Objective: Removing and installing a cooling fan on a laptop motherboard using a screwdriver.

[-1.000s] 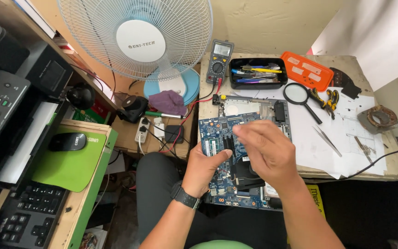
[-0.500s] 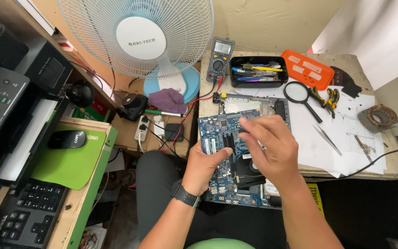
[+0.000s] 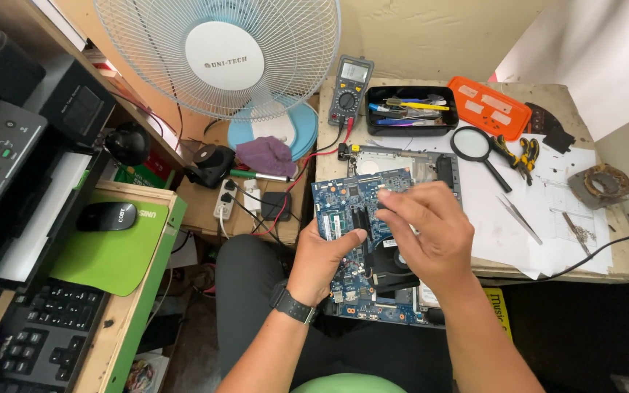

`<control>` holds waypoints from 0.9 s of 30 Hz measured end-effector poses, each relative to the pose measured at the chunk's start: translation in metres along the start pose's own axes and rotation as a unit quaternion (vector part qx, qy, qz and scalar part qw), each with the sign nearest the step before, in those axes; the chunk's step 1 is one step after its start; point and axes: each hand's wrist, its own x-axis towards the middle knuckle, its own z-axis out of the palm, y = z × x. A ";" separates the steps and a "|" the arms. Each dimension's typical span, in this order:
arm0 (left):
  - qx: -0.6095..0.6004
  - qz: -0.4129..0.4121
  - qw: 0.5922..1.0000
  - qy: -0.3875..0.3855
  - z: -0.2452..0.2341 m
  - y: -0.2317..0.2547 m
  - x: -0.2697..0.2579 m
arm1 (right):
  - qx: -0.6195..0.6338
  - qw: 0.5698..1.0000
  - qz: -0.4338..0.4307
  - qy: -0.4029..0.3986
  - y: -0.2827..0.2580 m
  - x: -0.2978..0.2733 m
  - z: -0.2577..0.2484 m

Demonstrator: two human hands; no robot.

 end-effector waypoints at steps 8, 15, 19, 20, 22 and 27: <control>-0.010 0.003 1.000 -0.003 0.000 0.002 0.000 | 0.026 1.000 0.005 -0.006 -0.005 0.005 0.007; -0.018 0.007 1.000 -0.006 -0.002 0.002 0.000 | 0.012 1.000 -0.001 -0.015 -0.004 0.008 0.009; -0.015 0.003 1.000 -0.005 -0.001 0.007 -0.004 | -0.014 1.000 -0.003 -0.011 0.012 -0.005 0.008; -0.016 0.003 1.000 -0.003 -0.001 0.004 -0.003 | -0.013 1.000 -0.003 -0.012 0.008 -0.002 0.009; -0.024 0.007 0.999 -0.021 -0.003 -0.004 -0.001 | -0.016 1.000 -0.003 -0.011 0.001 0.004 0.012; -0.015 0.002 1.000 -0.019 -0.006 -0.004 0.000 | 0.019 0.999 0.022 -0.020 -0.001 0.001 0.015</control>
